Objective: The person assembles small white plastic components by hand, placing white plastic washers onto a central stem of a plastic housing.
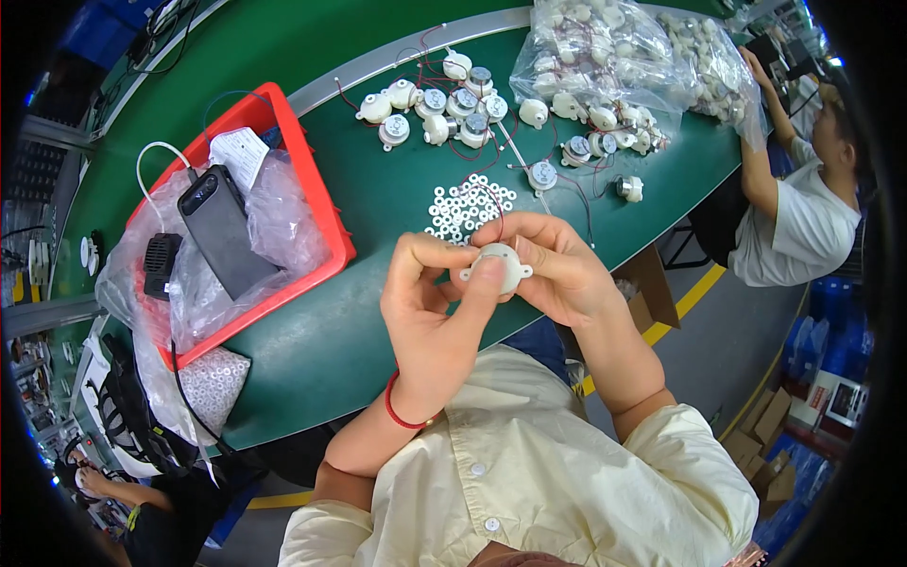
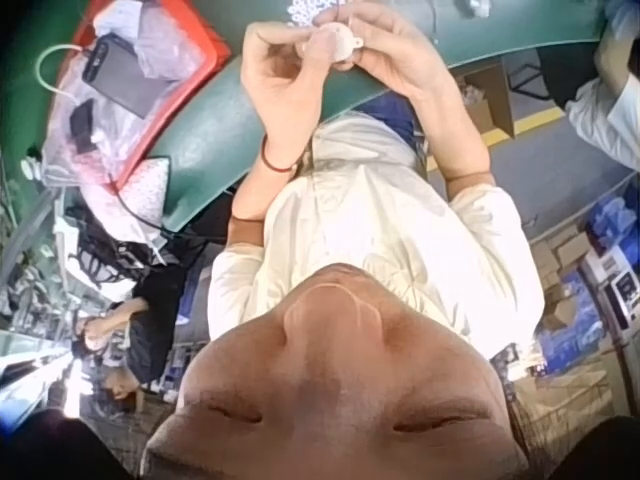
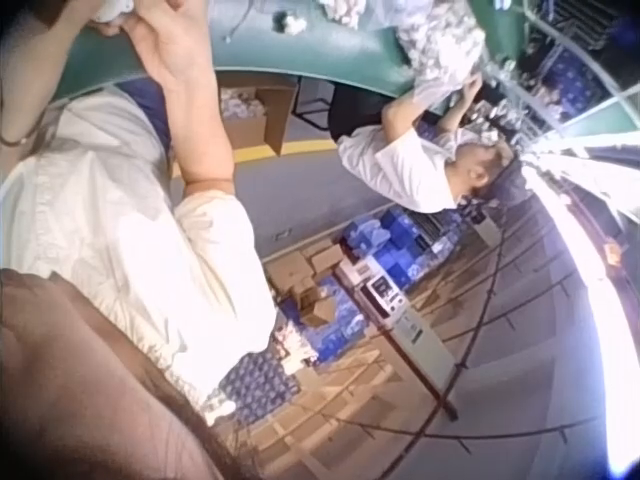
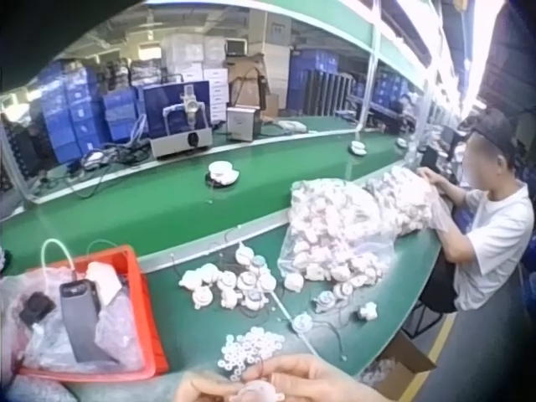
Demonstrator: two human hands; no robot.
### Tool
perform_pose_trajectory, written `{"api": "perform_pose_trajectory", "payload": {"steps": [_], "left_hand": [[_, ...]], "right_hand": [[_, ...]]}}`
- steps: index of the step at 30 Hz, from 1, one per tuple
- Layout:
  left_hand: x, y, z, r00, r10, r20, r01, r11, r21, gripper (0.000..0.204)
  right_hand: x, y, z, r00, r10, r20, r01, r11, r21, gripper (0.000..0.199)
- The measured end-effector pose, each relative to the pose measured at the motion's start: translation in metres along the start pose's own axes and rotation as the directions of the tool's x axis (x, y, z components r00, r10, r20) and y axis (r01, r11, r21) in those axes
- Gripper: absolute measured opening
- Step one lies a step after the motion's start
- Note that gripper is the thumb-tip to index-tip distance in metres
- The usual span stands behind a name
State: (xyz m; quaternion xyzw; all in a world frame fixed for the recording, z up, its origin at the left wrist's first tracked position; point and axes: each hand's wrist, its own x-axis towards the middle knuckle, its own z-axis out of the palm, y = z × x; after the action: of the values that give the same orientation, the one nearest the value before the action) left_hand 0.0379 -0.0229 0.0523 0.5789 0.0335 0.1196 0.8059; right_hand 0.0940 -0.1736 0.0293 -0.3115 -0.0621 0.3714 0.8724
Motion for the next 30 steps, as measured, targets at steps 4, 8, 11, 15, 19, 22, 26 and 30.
{"api": "perform_pose_trajectory", "payload": {"steps": [4,8,11,15,19,22,26,30], "left_hand": [[0.001,-0.006,-0.022,1.0,-0.018,0.008,0.018,0.998,0.068,0.012],[0.005,-0.015,-0.039,0.992,0.021,-0.128,0.013,0.966,0.258,0.03],[-0.001,-0.017,-0.04,0.991,0.021,-0.132,0.018,0.957,0.29,0.029],[-0.002,-0.026,-0.045,0.989,0.033,-0.145,0.009,0.96,0.281,0.03],[-0.003,-0.024,-0.048,0.994,0.034,-0.101,0.0,0.946,0.324,0.029],[-0.003,-0.024,-0.049,0.998,0.011,-0.059,0.012,0.924,0.381,0.027],[-0.001,-0.02,-0.046,0.999,0.003,-0.041,0.013,0.916,0.4,0.026],[0.002,-0.02,-0.042,1.0,0.015,-0.025,-0.003,0.913,0.409,0.025]], "right_hand": [[0.01,-0.011,0.013,0.985,-0.166,-0.053,0.133,0.911,-0.389,0.022],[0.058,-0.017,0.035,0.852,-0.494,0.171,0.265,0.125,-0.956,0.02],[0.09,-0.001,0.031,0.795,-0.399,0.458,0.279,-0.429,-0.859,0.023],[0.109,0.015,0.033,0.904,-0.195,0.382,0.223,-0.547,-0.807,0.027],[0.115,0.02,0.019,0.859,-0.261,0.441,0.293,-0.455,-0.841,0.027],[0.111,0.003,0.019,0.799,-0.324,0.506,0.369,-0.399,-0.839,0.025],[0.107,-0.033,0.004,0.811,-0.436,0.39,0.126,-0.52,-0.845,0.024],[0.112,-0.027,-0.006,0.838,-0.337,0.43,0.071,-0.714,-0.697,0.029]]}}
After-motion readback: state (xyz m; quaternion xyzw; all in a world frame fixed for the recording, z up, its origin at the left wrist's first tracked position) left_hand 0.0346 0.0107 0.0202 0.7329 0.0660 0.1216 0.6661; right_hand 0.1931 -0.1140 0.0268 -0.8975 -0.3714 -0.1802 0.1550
